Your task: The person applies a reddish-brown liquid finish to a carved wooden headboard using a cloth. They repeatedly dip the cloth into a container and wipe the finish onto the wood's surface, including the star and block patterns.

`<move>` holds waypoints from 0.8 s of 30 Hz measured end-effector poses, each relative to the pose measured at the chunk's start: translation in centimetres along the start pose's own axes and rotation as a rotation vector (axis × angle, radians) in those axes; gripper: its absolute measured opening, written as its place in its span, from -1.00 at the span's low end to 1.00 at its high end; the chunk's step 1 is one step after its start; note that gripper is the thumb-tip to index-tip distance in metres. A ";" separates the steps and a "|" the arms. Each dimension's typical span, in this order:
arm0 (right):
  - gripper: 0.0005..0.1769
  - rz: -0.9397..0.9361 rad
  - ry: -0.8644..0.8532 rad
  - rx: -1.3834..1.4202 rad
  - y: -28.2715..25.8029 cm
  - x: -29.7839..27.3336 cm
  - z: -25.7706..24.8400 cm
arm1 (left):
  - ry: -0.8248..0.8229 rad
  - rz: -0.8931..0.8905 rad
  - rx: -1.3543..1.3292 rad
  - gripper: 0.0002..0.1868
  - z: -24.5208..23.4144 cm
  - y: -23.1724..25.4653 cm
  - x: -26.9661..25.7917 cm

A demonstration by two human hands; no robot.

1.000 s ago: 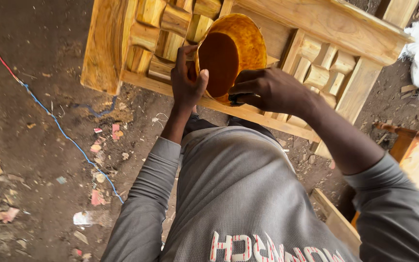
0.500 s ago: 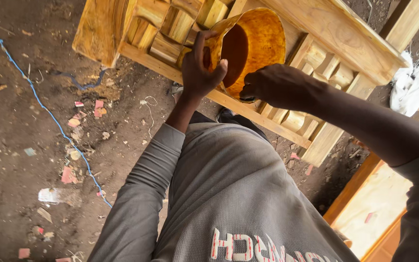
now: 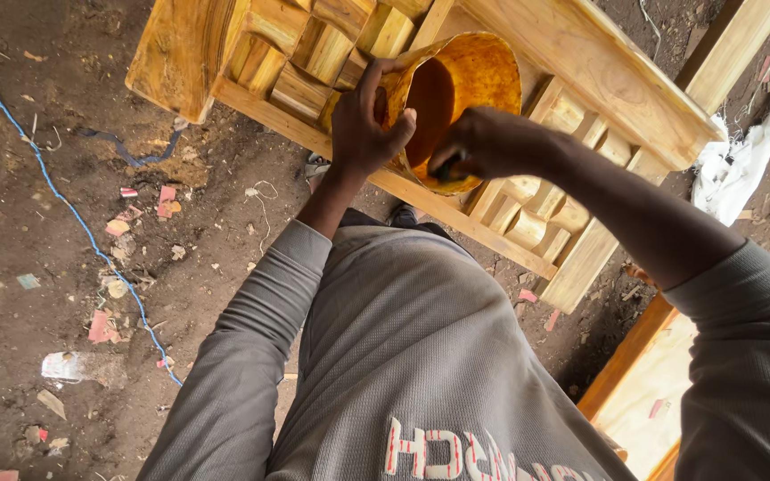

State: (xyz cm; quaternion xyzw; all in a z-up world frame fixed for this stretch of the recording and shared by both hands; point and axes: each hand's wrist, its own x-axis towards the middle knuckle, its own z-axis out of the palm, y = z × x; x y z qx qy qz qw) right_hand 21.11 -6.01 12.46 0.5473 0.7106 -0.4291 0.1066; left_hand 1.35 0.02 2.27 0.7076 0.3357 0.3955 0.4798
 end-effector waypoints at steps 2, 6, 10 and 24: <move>-0.75 0.027 0.178 0.038 1.1 0.2 0.5 | -0.007 -0.044 -0.002 -0.50 0.1 -0.1 -0.1; -0.85 0.060 0.532 -0.016 2.5 1.4 2.2 | 0.004 -0.042 -0.064 -0.49 0.2 -0.2 -0.2; -0.79 0.155 0.640 -0.117 3.4 4.3 3.6 | 0.026 0.026 -0.077 -0.49 0.3 -0.4 -0.1; -0.24 0.080 0.678 -0.442 6.9 11.4 7.3 | -0.006 0.051 -0.094 -0.46 0.2 -1.0 0.1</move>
